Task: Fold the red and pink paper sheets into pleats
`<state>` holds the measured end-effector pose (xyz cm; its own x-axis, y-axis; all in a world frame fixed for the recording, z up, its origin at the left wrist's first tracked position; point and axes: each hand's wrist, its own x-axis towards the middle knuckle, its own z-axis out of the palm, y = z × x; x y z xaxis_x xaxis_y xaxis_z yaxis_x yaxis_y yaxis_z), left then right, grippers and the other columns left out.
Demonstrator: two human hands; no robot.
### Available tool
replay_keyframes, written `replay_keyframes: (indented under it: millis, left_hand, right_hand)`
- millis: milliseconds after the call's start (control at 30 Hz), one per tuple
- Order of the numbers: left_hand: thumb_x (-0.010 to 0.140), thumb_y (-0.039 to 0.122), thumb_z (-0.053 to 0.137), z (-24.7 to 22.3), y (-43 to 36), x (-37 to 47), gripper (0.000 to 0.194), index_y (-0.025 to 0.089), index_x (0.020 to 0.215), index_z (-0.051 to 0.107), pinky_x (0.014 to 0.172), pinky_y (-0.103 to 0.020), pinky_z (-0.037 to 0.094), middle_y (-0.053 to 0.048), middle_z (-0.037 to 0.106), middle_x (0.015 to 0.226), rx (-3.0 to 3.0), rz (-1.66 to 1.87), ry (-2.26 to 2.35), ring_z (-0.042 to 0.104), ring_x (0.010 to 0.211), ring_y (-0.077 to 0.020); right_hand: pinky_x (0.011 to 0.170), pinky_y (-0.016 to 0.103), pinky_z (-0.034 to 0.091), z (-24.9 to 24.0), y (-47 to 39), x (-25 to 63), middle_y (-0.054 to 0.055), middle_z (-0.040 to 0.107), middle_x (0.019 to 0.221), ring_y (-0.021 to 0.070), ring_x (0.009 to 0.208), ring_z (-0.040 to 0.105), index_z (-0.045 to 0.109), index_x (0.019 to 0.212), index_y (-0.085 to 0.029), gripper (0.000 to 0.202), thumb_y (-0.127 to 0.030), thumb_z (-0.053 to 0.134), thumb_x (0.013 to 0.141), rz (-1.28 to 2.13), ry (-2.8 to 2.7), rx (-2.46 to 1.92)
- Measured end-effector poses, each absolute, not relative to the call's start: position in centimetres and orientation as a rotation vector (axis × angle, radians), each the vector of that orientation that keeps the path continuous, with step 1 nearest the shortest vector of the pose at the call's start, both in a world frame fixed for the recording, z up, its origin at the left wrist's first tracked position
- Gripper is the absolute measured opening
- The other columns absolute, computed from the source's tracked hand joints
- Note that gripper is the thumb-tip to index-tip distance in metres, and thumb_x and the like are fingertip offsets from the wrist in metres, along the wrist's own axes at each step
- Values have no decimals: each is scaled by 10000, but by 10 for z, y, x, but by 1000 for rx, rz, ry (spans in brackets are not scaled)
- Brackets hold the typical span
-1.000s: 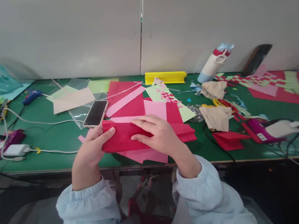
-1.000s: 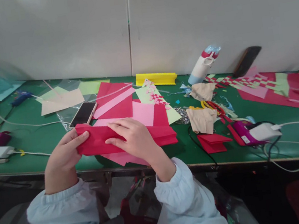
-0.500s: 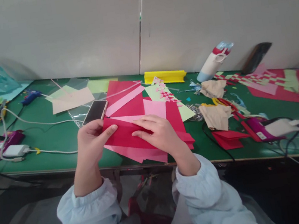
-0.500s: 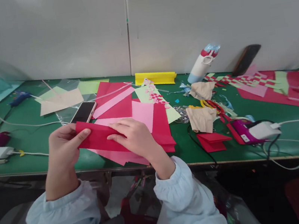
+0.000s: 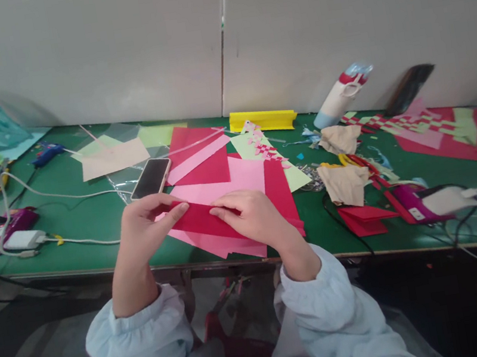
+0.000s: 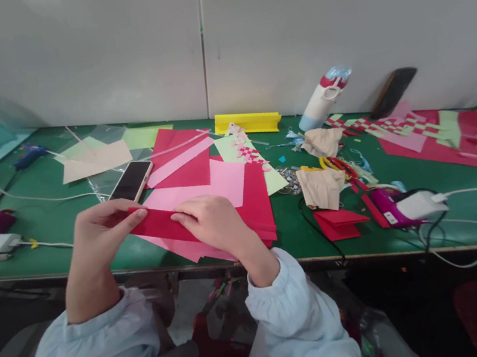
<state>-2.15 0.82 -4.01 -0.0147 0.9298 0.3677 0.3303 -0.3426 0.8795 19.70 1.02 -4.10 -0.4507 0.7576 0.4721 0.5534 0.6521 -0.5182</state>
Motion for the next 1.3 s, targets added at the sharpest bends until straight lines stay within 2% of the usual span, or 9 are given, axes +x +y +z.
replay_keyframes:
  millis: [167, 300, 567, 833, 1067, 1167, 1233, 1300]
  left_hand:
    - [710, 334, 779, -38, 8, -16, 145, 198, 692, 732, 554, -246, 468, -14, 716, 693, 1730, 1305, 1284, 613, 619, -138]
    - [649, 338, 827, -38, 12, -22, 178, 196, 665, 720, 498, -238, 443, 11, 674, 625, 1468, 1509, 1351, 569, 563, -120]
    - [595, 230, 859, -35, 18, -41, 169, 188, 655, 707, 537, -242, 438, 48, 658, 598, 1111, 1837, 1334, 565, 584, -102]
    - [578, 246, 868, -35, 20, -59, 204, 185, 659, 690, 541, -239, 407, 67, 627, 585, 1055, 1899, 1388, 518, 579, -85]
    - [544, 251, 885, -36, 23, -62, 223, 182, 651, 701, 537, -237, 397, 67, 638, 566, 1016, 1936, 1385, 527, 568, -86]
    - [554, 265, 886, -34, 22, -62, 232, 193, 651, 688, 550, -233, 421, 77, 639, 590, 1017, 1979, 1372, 529, 586, -84]
    - [590, 275, 879, -33, 20, -62, 225, 200, 681, 687, 559, -223, 436, 86, 643, 608, 1044, 1978, 1364, 540, 595, -78]
    - [641, 285, 860, -33, 18, -60, 201, 201, 725, 698, 554, -214, 443, 85, 651, 618, 1121, 1924, 1371, 552, 588, -73]
  right_hand:
    - [753, 270, 474, -40, 9, 188, 31, 767, 945, 171, 847, 694, 734, 953, -210, 191, -279, 556, 951, 409, -2152, -1031]
    - [714, 266, 457, -37, 14, 199, 26, 758, 881, 158, 785, 679, 726, 863, -207, 220, -317, 557, 950, 498, -2158, -1113]
    - [624, 265, 435, -34, 25, 240, 15, 741, 770, 152, 679, 652, 732, 799, -199, 189, -298, 608, 903, 544, -2120, -1215]
    - [698, 297, 517, -38, 32, 280, 42, 770, 846, 192, 763, 698, 767, 818, -201, 196, -323, 621, 864, 681, -2056, -1261]
    - [660, 321, 543, -42, 38, 312, 30, 734, 697, 186, 672, 684, 740, 730, -200, 196, -338, 637, 822, 738, -1937, -1316]
    - [691, 339, 564, -45, 39, 324, 38, 743, 717, 190, 683, 702, 739, 756, -203, 196, -349, 631, 831, 801, -1881, -1339]
    - [697, 349, 570, -45, 39, 328, 46, 748, 734, 196, 697, 712, 744, 793, -204, 196, -350, 624, 844, 764, -1812, -1397]
    - [694, 361, 564, -44, 37, 327, 51, 747, 741, 210, 712, 712, 748, 823, -207, 197, -341, 609, 866, 570, -1747, -1481]
